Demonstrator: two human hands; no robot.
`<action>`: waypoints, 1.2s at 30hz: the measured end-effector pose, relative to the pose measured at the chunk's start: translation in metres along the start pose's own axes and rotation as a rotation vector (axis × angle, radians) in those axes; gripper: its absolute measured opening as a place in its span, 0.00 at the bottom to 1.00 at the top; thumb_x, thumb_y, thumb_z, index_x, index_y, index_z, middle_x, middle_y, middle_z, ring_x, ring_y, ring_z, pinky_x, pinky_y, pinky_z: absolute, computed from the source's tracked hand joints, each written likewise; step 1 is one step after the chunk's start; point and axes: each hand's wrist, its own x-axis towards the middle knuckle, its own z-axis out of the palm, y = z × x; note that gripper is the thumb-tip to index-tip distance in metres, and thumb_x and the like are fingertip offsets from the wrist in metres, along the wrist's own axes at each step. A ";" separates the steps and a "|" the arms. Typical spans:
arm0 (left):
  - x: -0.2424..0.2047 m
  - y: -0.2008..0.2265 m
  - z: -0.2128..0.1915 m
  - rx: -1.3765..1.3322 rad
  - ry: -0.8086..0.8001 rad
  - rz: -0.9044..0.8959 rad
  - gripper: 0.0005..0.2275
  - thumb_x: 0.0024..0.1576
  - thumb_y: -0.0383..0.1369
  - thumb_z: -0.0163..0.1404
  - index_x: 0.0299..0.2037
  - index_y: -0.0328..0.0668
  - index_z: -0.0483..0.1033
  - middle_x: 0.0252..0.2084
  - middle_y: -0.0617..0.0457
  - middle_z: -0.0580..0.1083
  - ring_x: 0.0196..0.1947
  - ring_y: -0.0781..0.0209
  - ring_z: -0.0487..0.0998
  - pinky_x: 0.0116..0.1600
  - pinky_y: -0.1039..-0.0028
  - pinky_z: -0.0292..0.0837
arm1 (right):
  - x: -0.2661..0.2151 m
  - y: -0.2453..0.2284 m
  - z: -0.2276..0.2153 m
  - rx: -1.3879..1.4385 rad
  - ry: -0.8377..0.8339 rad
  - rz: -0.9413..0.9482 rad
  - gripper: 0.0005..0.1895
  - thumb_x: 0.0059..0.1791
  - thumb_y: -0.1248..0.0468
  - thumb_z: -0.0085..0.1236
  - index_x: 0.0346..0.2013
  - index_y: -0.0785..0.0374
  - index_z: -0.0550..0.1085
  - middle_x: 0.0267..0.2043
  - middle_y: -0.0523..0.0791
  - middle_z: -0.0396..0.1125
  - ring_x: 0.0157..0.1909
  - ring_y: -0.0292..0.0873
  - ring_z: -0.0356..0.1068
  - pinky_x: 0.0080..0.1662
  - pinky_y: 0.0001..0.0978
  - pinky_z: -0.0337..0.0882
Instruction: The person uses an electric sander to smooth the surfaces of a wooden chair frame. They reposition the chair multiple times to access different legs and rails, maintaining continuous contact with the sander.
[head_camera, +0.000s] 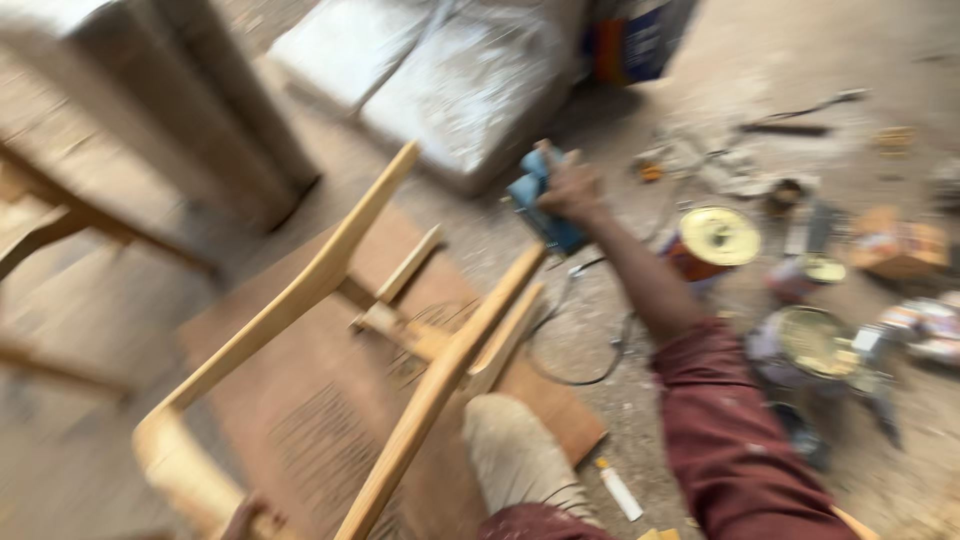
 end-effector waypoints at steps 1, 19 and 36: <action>0.005 -0.003 0.023 0.002 -0.021 -0.016 0.07 0.58 0.28 0.54 0.30 0.29 0.76 0.24 0.46 0.74 0.21 0.58 0.76 0.29 0.71 0.72 | 0.002 0.003 0.001 -0.004 0.027 -0.001 0.60 0.36 0.54 0.65 0.77 0.36 0.43 0.65 0.65 0.54 0.52 0.63 0.70 0.45 0.52 0.76; -0.015 0.071 -0.017 0.131 0.134 -0.019 0.05 0.53 0.22 0.53 0.29 0.24 0.73 0.22 0.41 0.73 0.18 0.54 0.74 0.26 0.66 0.72 | -0.218 -0.039 0.072 0.249 0.182 -0.391 0.56 0.42 0.41 0.68 0.76 0.47 0.45 0.45 0.55 0.63 0.38 0.54 0.70 0.31 0.49 0.75; -0.027 0.103 -0.010 0.019 0.092 -0.068 0.04 0.53 0.21 0.51 0.31 0.22 0.71 0.21 0.42 0.72 0.18 0.54 0.75 0.25 0.65 0.75 | -0.156 0.052 0.136 0.525 0.488 -0.109 0.63 0.42 0.48 0.76 0.79 0.56 0.42 0.55 0.55 0.62 0.45 0.52 0.72 0.38 0.40 0.80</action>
